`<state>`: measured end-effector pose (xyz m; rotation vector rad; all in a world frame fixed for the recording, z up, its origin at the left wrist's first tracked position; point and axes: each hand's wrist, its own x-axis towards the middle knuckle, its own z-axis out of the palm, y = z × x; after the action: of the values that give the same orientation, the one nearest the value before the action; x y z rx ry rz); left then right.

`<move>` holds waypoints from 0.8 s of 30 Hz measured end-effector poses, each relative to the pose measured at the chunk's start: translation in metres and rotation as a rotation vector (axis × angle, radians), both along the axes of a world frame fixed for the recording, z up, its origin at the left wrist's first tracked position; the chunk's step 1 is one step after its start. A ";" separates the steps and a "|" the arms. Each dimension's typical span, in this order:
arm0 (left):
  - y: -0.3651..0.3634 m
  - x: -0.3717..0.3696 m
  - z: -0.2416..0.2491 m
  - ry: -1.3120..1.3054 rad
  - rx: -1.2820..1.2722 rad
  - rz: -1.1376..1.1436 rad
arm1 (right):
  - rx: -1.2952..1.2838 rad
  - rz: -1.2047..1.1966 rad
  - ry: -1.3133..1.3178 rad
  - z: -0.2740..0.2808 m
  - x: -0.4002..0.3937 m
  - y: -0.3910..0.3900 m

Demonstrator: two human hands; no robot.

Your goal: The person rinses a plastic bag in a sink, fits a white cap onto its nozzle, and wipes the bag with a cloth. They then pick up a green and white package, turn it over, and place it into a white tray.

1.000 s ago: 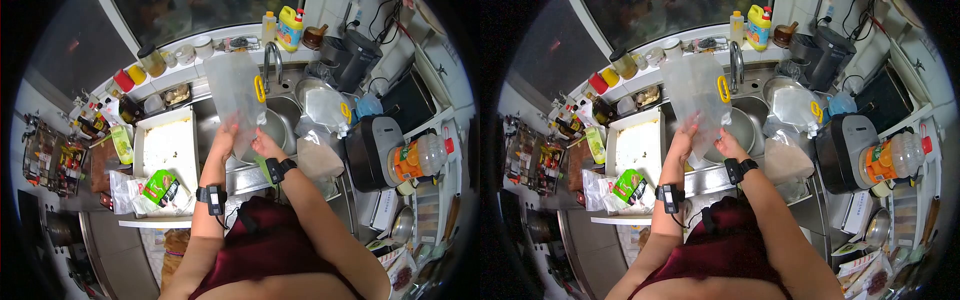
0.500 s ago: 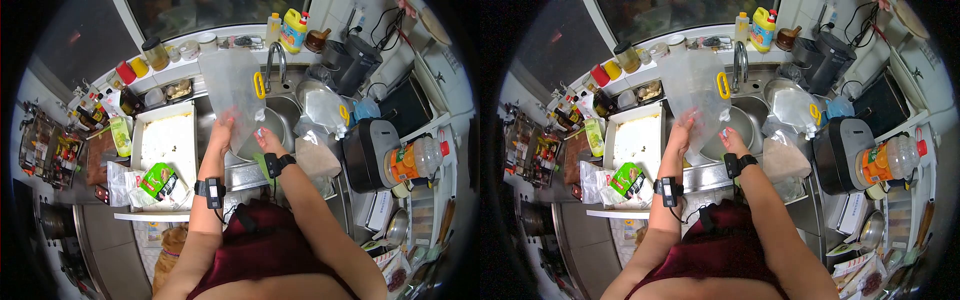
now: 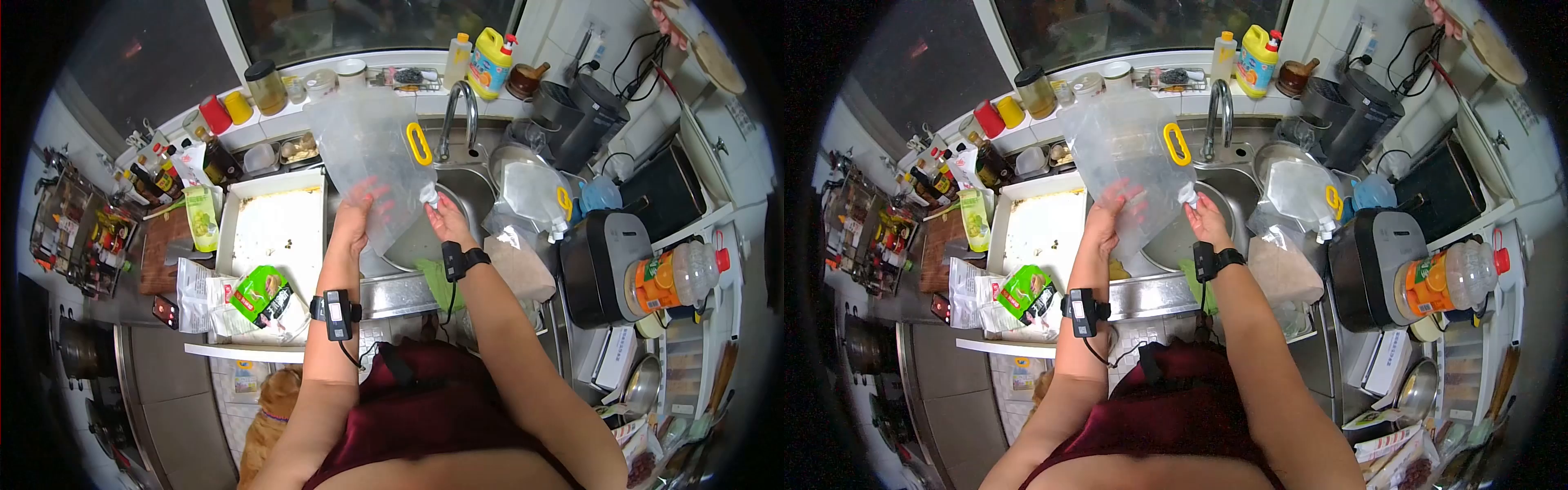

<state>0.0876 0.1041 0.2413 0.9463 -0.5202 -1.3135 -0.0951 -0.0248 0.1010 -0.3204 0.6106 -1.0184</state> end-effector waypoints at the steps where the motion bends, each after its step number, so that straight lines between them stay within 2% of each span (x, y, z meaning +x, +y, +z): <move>1: 0.001 0.001 0.000 0.009 -0.004 -0.005 | -0.017 0.010 -0.007 0.000 0.000 -0.001; 9: -0.007 0.012 -0.015 0.004 0.023 -0.002 | -0.129 0.086 -0.042 0.002 -0.008 -0.004; 12: -0.009 0.009 -0.012 0.008 0.035 -0.001 | 0.029 0.128 0.000 0.008 -0.012 -0.005; 15: -0.010 0.003 -0.007 -0.006 0.057 0.010 | 0.055 0.361 -0.128 -0.022 -0.030 -0.023; 18: -0.013 0.005 -0.009 -0.033 0.051 -0.007 | 0.080 0.180 -0.023 0.022 -0.021 0.004; 21: -0.016 0.007 -0.012 -0.030 0.051 -0.007 | -0.098 0.124 0.040 0.006 -0.023 0.000; 24: -0.019 0.007 -0.012 -0.036 0.060 -0.008 | -0.040 0.195 -0.008 -0.006 -0.031 -0.009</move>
<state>0.0946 0.0852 0.2290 1.0201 -0.5153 -1.3273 -0.1260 -0.0336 0.0948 -0.4028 0.5410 -0.8444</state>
